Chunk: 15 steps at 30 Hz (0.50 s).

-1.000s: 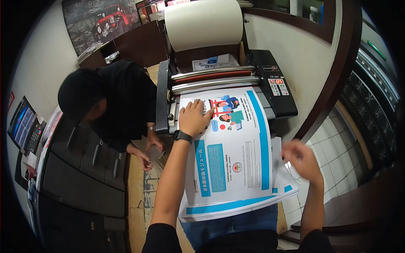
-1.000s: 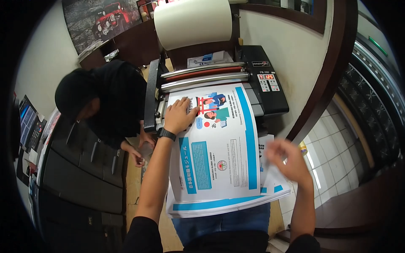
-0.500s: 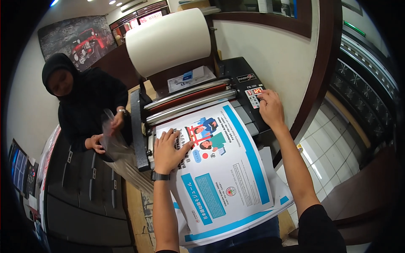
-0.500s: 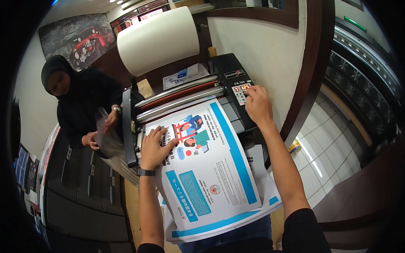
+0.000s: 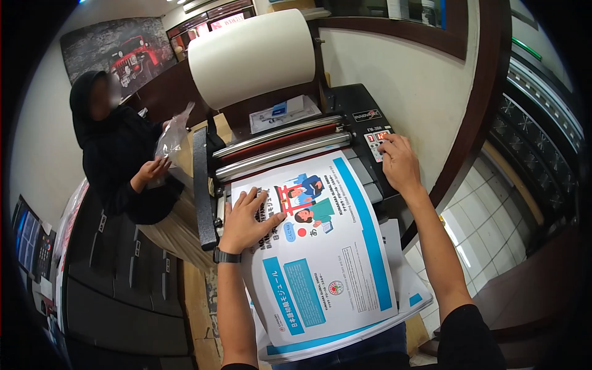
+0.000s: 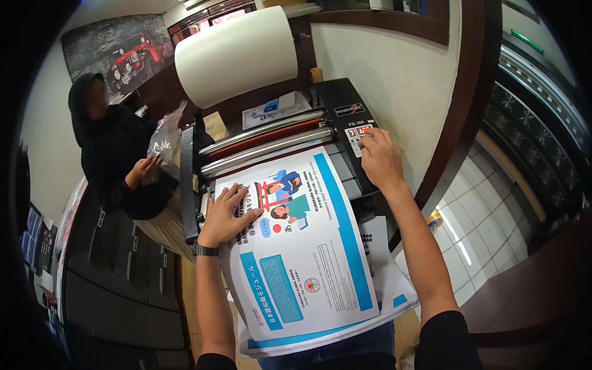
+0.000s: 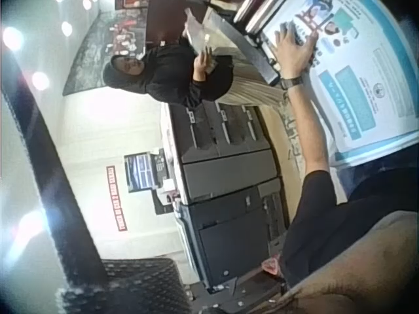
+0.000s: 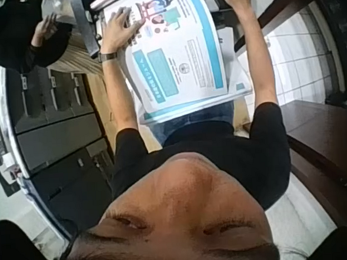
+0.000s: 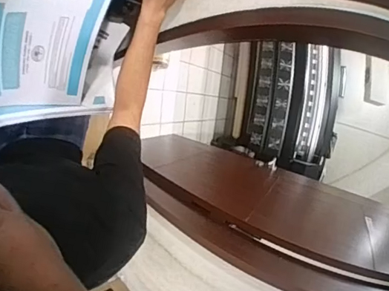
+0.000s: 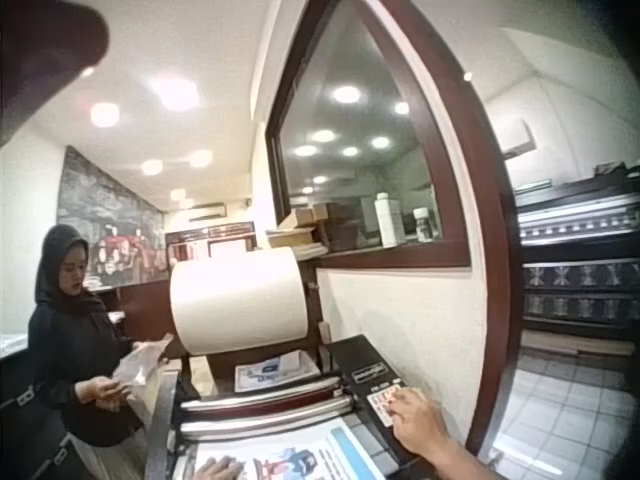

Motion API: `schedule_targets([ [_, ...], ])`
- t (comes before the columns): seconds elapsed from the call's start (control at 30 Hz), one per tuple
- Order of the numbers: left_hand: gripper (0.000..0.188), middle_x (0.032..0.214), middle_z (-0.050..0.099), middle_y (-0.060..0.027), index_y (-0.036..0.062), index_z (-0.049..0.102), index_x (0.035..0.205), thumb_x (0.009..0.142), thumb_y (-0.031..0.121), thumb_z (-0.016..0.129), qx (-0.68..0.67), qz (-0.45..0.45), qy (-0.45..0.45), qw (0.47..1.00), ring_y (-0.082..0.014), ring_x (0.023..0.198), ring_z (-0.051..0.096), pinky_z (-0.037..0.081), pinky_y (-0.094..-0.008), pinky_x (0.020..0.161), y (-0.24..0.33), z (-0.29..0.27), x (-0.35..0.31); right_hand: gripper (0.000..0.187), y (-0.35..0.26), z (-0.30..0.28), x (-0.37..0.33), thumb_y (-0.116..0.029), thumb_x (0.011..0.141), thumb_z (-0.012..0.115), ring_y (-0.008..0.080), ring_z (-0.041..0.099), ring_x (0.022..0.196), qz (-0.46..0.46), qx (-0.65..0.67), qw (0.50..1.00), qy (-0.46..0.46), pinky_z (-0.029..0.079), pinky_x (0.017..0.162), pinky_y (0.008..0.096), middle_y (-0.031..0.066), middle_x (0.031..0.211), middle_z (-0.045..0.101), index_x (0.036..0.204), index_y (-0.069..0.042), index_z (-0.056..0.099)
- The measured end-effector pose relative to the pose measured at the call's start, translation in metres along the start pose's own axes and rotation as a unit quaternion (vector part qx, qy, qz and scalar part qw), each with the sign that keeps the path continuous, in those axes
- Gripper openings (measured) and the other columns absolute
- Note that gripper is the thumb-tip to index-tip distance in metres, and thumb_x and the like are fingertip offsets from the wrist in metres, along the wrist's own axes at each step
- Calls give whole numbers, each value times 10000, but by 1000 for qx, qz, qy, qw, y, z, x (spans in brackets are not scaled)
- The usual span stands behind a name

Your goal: The recorder is laminating printed sheets using a thermal laminator machine in a print shop.

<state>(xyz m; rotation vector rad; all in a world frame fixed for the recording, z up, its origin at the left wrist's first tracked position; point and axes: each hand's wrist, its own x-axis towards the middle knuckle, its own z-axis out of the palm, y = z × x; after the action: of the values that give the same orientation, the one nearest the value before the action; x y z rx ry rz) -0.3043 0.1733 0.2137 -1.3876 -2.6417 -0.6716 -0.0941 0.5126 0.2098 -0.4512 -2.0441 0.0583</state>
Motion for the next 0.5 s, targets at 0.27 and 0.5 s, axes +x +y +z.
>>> schedule_targets([
  [0.27,913,1480,531,-195,99,668,1340,716,762,731,-1,16,31,999,-388,1396,444,241,-514,1180,-9,6,-1,121,3,2,0,-44,852,571,321,586,1176,-17,0,1000,-23,522,925,458,98,1214,651,897,-59,682],
  [0.5,904,1500,509,-203,76,643,1368,746,726,737,6,21,31,999,-417,1414,414,260,-522,1188,-12,4,-1,129,0,-1,2,-27,855,572,331,568,1206,-6,-2,999,-38,522,956,449,96,1291,621,933,-56,670],
])
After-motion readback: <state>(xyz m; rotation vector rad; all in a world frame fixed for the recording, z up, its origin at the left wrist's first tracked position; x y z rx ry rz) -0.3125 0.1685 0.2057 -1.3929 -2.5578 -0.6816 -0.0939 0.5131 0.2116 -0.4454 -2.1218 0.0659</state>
